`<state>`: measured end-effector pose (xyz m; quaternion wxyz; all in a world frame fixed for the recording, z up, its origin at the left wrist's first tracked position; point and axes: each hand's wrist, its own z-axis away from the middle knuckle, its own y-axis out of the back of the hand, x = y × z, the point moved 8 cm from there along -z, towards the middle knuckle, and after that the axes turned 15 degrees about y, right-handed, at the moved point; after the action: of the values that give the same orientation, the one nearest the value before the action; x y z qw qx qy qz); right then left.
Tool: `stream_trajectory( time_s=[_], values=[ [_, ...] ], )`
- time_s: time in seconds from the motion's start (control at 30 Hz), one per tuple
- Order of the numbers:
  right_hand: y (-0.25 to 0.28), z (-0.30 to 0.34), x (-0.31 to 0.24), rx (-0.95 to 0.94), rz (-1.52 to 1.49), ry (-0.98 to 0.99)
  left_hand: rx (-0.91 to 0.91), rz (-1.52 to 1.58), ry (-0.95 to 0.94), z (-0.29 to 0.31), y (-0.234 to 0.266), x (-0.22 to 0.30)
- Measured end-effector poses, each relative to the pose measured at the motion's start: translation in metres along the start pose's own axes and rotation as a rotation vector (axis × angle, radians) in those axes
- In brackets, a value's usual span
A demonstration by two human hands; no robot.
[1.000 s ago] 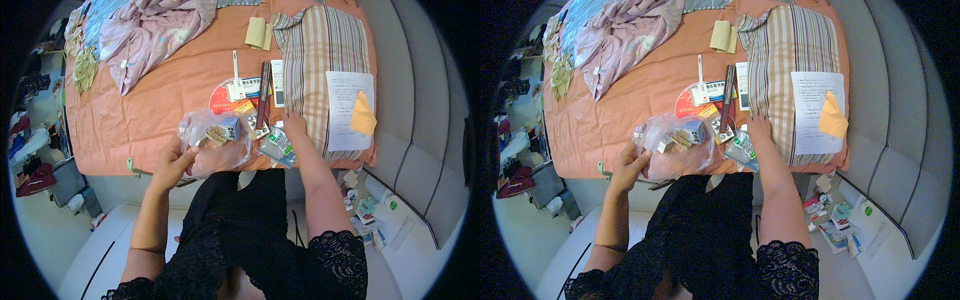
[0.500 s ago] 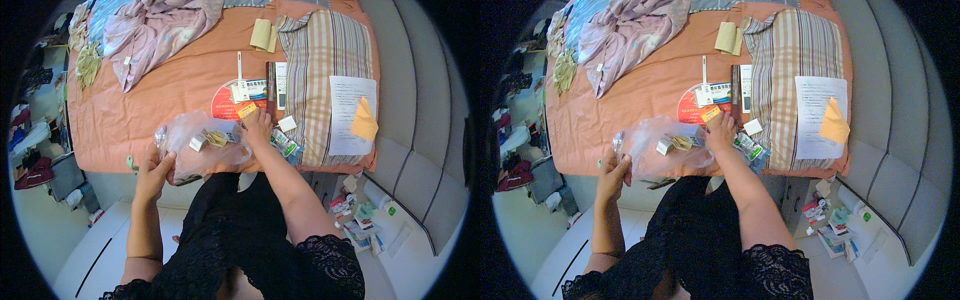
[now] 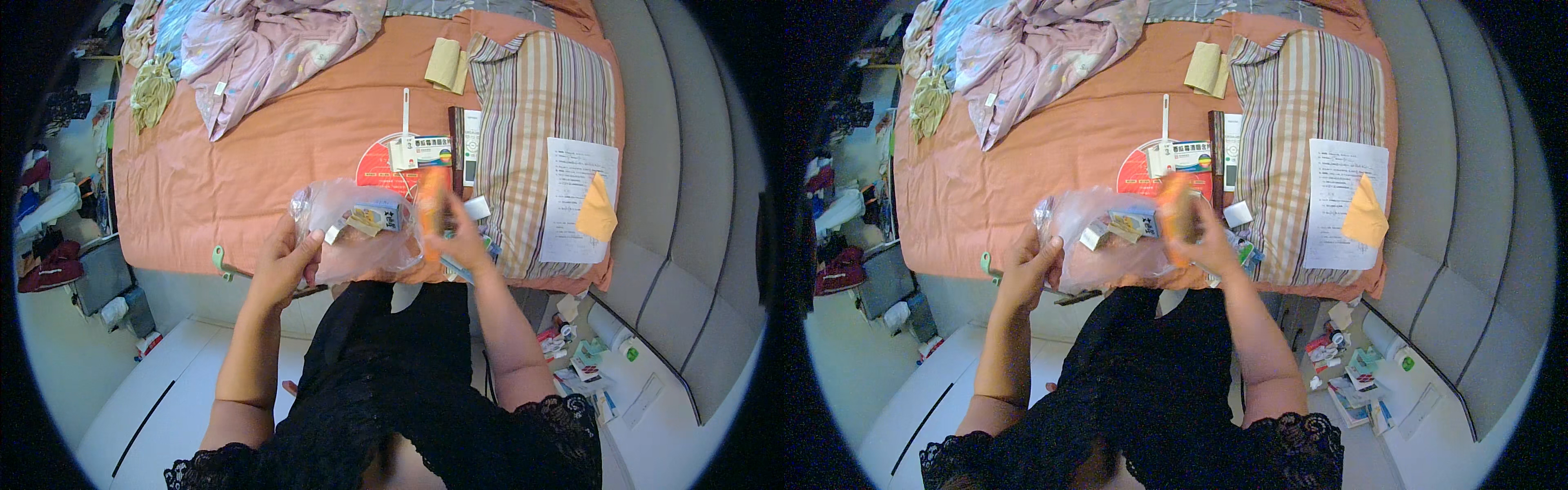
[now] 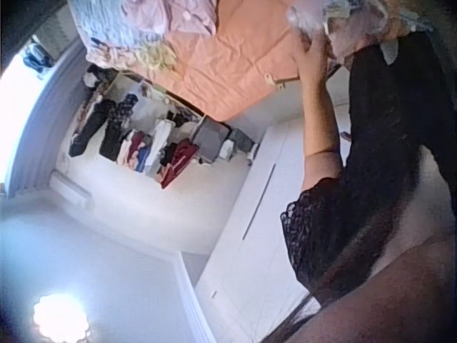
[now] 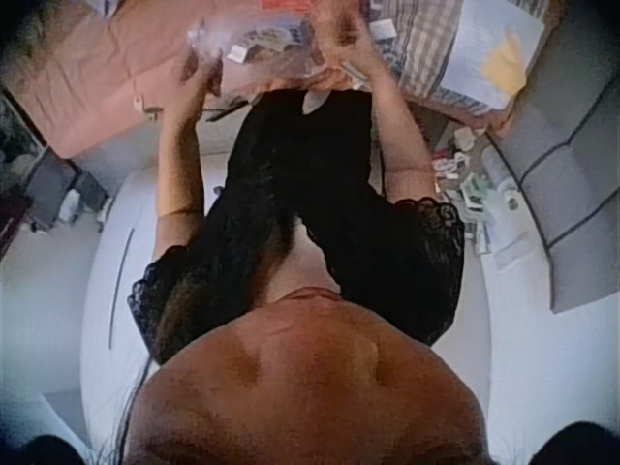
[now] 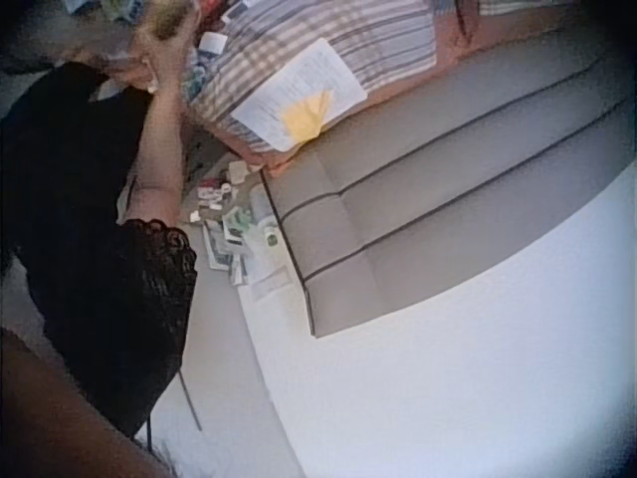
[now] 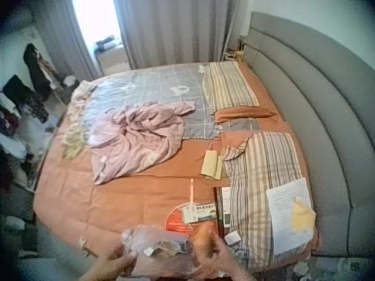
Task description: The person sweeps the floor with a broom and dustpan, moving debris into the dustpan. Then, the person organizes a cluttered bedside table by sorting papers, boxes, and small items, placing some into a plastic bag and arranging others on the bed.
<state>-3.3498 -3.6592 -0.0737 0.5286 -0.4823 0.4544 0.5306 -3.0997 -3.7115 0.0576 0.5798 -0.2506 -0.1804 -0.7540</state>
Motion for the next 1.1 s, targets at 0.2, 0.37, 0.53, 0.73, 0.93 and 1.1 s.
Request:
stream_trajectory(
  time_s=[0.2,0.37,0.53,0.73,0.93,1.1],
  values=[
    [-0.148,-0.029,0.0,-0.448,0.433,0.289,-0.003,0.049,0.048,-0.014,0.0,0.002],
    [-0.166,-0.048,0.045,-0.578,0.525,0.125,-0.034,0.096,0.079,-0.013,0.002,0.006],
    [-0.032,-0.128,0.021,-0.024,0.326,-0.2,0.014,0.131,0.085,-0.008,0.024,0.0],
    [-0.004,-0.145,0.106,-0.392,1.392,0.177,-0.069,0.132,0.071,-0.016,0.01,0.008],
    [0.017,-0.111,0.042,0.255,0.257,0.147,-0.056,0.213,0.062,-0.022,0.013,0.005],
    [-0.08,-0.041,-0.001,0.263,-0.205,0.15,-0.018,0.226,0.049,-0.024,0.004,0.009]
  ],
)
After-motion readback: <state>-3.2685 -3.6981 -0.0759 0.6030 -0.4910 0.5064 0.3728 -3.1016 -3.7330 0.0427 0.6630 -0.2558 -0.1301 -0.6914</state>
